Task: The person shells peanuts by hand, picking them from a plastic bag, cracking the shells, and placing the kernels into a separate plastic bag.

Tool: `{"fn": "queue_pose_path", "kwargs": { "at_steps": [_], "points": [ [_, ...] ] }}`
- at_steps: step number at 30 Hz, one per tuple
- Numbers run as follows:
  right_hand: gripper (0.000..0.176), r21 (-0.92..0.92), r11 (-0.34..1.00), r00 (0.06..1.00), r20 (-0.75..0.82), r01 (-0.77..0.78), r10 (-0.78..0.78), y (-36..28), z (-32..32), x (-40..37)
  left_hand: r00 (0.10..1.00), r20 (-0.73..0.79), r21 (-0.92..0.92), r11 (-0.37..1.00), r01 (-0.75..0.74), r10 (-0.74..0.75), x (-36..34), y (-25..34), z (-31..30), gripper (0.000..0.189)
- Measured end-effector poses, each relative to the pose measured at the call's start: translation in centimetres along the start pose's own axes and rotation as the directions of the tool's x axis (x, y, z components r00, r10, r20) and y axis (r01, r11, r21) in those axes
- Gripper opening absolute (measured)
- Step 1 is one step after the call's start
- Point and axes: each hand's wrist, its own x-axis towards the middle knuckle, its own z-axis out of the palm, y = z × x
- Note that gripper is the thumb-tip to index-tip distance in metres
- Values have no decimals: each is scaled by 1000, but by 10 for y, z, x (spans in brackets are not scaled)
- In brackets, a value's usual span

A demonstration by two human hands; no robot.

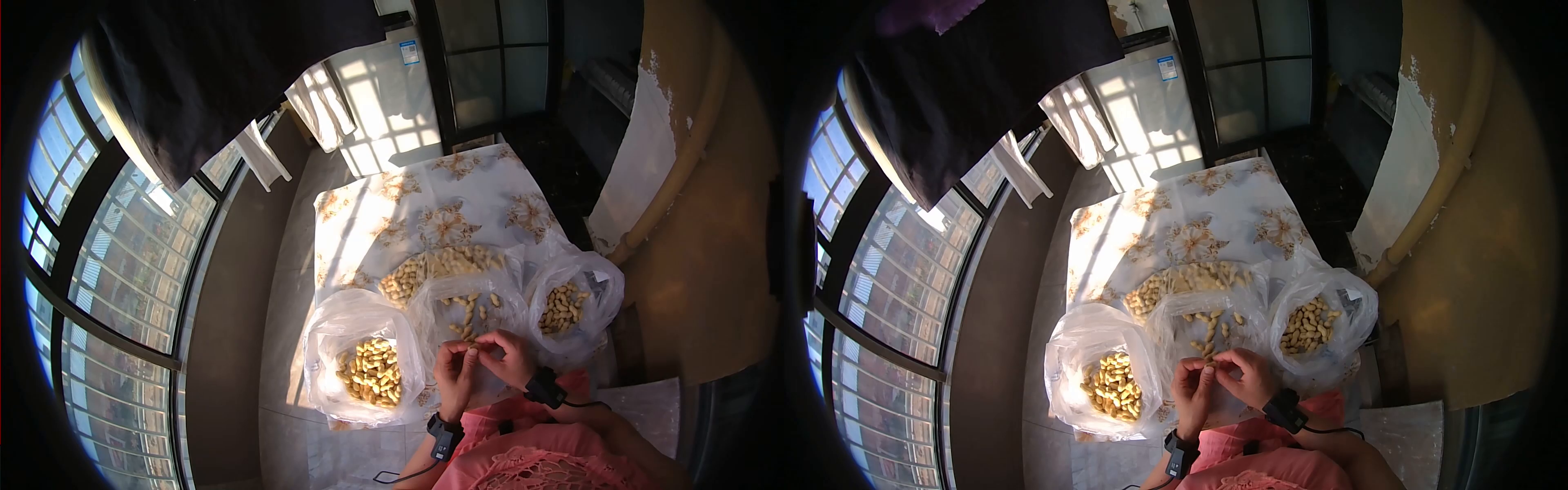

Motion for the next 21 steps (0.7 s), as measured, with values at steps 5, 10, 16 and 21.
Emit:
{"fn": "queue_pose_path", "kwargs": {
  "at_steps": [5, 10, 16, 21],
  "points": [
    [22, 11, 1000, 1000, -4, -7, 7, -1, 0, 0, 1000, -6, -17, 1000, -8, 8, 0, 0, 1, 10],
    [21, 4, 999, 999, -6, 33, -33, 0, 0, 0, 1000, -10, -19, 1000, -2, 2, 0, 1, 1, 11],
    [21, -7, 999, 999, -12, 45, -46, -1, 0, 0, 1000, -9, 9, 1000, -22, 22, 0, -3, -1, 12],
    [20, -8, 999, 999, -18, 34, -34, -2, 1, 0, 1000, -14, 1, 1000, -15, 15, 0, -5, -1, 12]
  ]
}}
